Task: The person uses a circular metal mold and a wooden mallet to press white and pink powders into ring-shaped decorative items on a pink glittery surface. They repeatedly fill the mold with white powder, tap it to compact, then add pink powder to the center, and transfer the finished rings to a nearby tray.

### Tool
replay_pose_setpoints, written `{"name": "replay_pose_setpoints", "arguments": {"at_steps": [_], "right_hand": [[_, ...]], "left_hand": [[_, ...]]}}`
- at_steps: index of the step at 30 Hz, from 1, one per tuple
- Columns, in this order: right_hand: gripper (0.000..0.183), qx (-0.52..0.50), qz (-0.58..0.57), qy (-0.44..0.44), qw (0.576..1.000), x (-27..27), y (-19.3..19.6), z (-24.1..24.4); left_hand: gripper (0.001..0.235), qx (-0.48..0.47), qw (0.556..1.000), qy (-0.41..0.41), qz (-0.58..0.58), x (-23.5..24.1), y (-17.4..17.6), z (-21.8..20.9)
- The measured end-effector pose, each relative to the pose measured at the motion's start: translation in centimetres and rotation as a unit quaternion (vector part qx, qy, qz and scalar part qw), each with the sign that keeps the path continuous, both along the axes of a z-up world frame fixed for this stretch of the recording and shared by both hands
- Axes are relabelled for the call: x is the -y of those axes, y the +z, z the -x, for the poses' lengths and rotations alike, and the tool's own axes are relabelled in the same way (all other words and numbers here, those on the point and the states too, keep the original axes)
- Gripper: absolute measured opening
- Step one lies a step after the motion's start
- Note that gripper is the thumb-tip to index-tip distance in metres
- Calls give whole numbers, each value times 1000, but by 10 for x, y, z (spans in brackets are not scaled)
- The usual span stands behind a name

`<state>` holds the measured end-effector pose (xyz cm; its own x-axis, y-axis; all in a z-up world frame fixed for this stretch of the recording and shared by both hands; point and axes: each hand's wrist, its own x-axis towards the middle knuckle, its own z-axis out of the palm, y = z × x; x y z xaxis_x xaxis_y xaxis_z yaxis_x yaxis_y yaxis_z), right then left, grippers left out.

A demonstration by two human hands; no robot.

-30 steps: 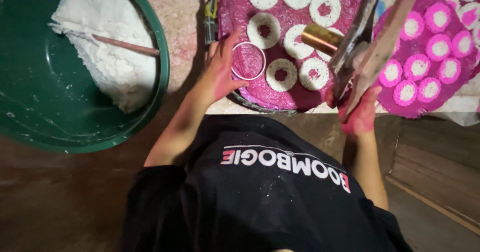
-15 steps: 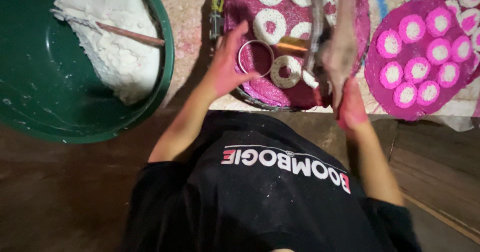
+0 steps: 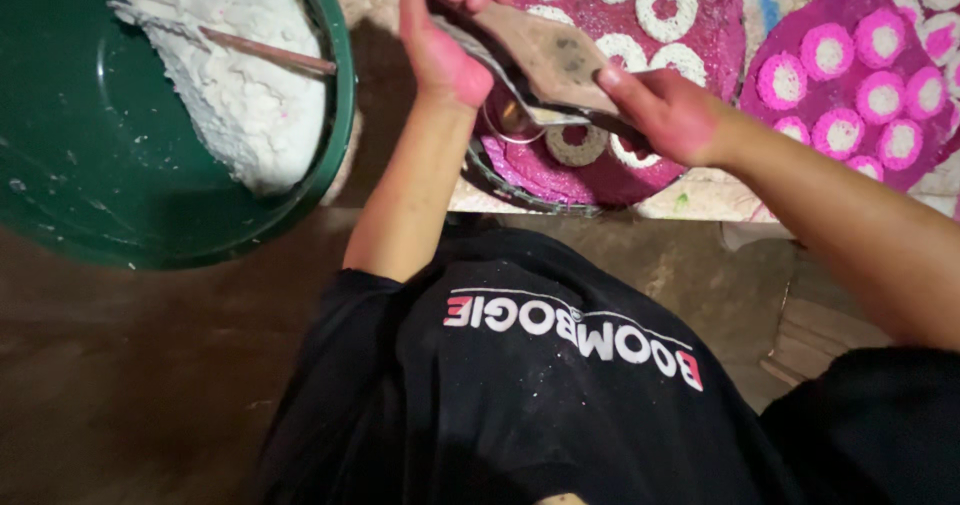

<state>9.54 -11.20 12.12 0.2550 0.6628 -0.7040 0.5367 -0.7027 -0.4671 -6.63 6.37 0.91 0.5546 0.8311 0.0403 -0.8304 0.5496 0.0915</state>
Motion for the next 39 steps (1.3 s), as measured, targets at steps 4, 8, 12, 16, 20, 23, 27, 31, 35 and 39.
{"name": "replay_pose_setpoints", "arguments": {"at_steps": [4, 8, 12, 16, 20, 23, 27, 31, 35, 39], "right_hand": [[75, -14, -54, 24, 998, -9, 2, 17], [77, 12, 4, 30, 999, -7, 3, 15], [79, 83, -20, 59, 995, -4, 4, 0], [65, 133, -82, 70, 985, -2, 0, -5], [57, 154, -167, 90, 970, -8, -8, 3], [54, 130, -201, 90, 967, -12, -20, 13], [53, 83, -205, 92, 971, -6, -30, 20], [55, 77, -111, 83, 987, 3, -34, 11], [59, 108, -61, 76, 989, 12, -30, -21], [63, 90, -154, 58, 982, 41, -16, -56]], "left_hand": [[28, 3, 1000, -23, 7, -8, -12, 11], [28, -26, 998, -13, 52, 4, -30, 5], [30, -11, 996, -8, 92, 11, -41, -18], [30, 18, 999, 3, 43, 1, -46, -34], [32, -6, 998, 35, 43, -16, -43, -32], [34, -26, 998, 54, 23, -23, -41, -20], [35, -71, 995, 64, 32, -20, -42, -4], [36, -133, 987, 67, 65, 1, -54, -9], [30, -113, 988, 59, 91, 23, -63, -33], [56, -279, 958, -8, -66, 34, -56, -14]]}}
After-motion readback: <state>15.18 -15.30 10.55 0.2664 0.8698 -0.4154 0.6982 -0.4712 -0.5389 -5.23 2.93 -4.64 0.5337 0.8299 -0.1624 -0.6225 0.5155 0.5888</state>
